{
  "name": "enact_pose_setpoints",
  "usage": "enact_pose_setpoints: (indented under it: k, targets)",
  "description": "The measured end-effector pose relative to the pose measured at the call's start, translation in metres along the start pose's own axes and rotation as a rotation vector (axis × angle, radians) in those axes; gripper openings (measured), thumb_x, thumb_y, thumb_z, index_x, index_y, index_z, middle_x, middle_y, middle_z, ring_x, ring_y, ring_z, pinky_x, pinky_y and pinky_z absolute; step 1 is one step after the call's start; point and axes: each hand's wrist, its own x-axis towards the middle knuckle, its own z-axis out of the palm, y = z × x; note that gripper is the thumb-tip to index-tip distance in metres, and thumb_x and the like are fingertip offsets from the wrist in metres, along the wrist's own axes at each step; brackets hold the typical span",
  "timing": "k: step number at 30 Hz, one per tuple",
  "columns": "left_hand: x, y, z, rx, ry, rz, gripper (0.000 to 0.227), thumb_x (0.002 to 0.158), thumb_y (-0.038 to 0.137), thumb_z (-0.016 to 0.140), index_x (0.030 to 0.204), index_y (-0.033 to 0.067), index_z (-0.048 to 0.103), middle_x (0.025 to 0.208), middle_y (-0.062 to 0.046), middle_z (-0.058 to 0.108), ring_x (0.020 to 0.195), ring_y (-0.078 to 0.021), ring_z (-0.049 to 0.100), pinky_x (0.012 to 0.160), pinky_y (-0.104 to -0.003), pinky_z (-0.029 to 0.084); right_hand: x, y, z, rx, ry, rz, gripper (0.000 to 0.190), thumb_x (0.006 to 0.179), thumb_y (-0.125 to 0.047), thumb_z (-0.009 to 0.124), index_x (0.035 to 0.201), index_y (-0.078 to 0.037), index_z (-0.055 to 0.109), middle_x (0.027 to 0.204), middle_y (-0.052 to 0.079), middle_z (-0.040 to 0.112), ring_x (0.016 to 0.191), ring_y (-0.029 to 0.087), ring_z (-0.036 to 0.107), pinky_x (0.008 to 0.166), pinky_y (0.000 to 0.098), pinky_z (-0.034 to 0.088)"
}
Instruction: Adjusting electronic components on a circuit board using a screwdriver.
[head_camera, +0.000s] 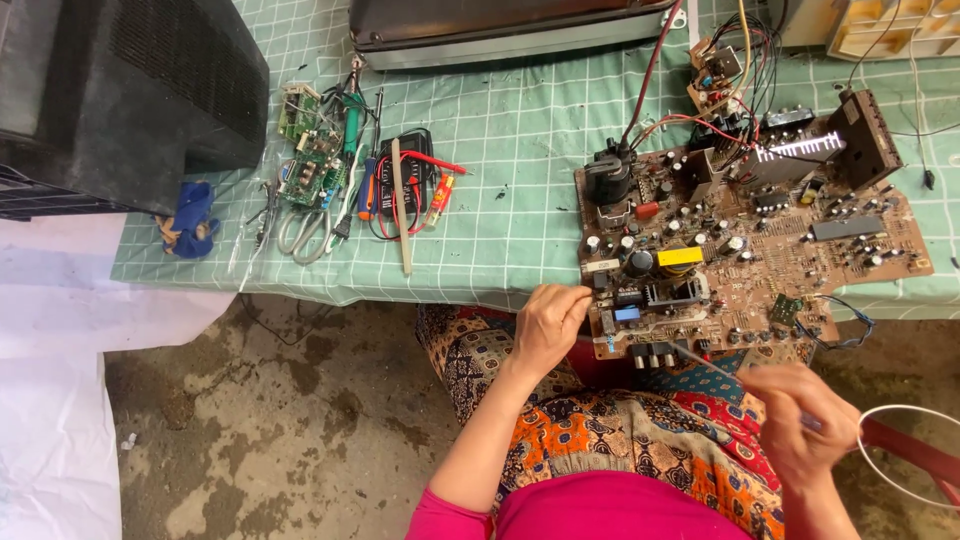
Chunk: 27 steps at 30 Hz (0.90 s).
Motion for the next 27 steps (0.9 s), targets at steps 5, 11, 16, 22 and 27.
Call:
enact_pose_setpoints:
  k: [5,11,16,22,27]
  targets:
    - [0.008,0.01,-0.005,0.0,-0.029,-0.031,0.003,0.091,0.003,0.067,0.092,0.0042,0.07,0.083,-0.009,0.072,0.072,-0.0182,0.066,0.066,-0.027,0.057,-0.005,-0.049,-0.029,-0.031,0.107,0.005,0.04,0.105,-0.006,0.043,0.066,-0.008,0.051,0.078,0.009,0.064,0.061,0.015,0.056,0.058,0.0241,0.042]
    - [0.014,0.016,-0.003,0.025,-0.088,-0.098,0.005,0.093,0.005,0.063,0.092,0.0041,0.067,0.081,-0.009,0.071,0.068,-0.0193,0.066,0.062,-0.028,0.058,-0.012,-0.068,-0.034,-0.5,-0.342,0.308,0.01,0.08,-0.016,0.073,0.076,-0.008,0.075,0.066,0.002,0.075,0.042,0.012,0.06,0.041,0.026,0.046]
    - [0.017,0.021,-0.006,0.032,-0.096,-0.096,0.005,0.094,0.004,0.063,0.098,0.0019,0.065,0.08,-0.011,0.072,0.066,-0.0209,0.068,0.06,-0.03,0.06,-0.058,-0.002,-0.042,-0.918,-0.814,0.483,0.029,0.085,-0.049,0.062,0.096,-0.026,0.074,0.101,-0.009,0.08,0.072,0.019,0.081,0.067,0.033,0.066]
    - [0.014,0.015,-0.001,0.11,-0.171,-0.135,0.004,0.096,0.006,0.058,0.092,0.0058,0.06,0.073,-0.008,0.07,0.059,-0.0209,0.066,0.053,-0.032,0.057,-0.079,0.027,-0.055,-1.116,-1.166,0.865,0.027,0.092,-0.054,0.055,0.104,-0.041,0.076,0.086,-0.015,0.084,0.075,0.007,0.081,0.07,0.0234,0.064]
    - [0.009,0.006,0.003,0.153,-0.143,-0.076,0.01,0.099,0.003,0.052,0.089,0.0057,0.05,0.063,-0.005,0.057,0.049,-0.0186,0.056,0.041,-0.029,0.051,-0.089,0.051,-0.062,-1.012,-1.173,0.928,0.034,0.087,-0.055,0.063,0.116,-0.04,0.071,0.095,-0.019,0.087,0.081,0.004,0.085,0.072,0.0206,0.067]
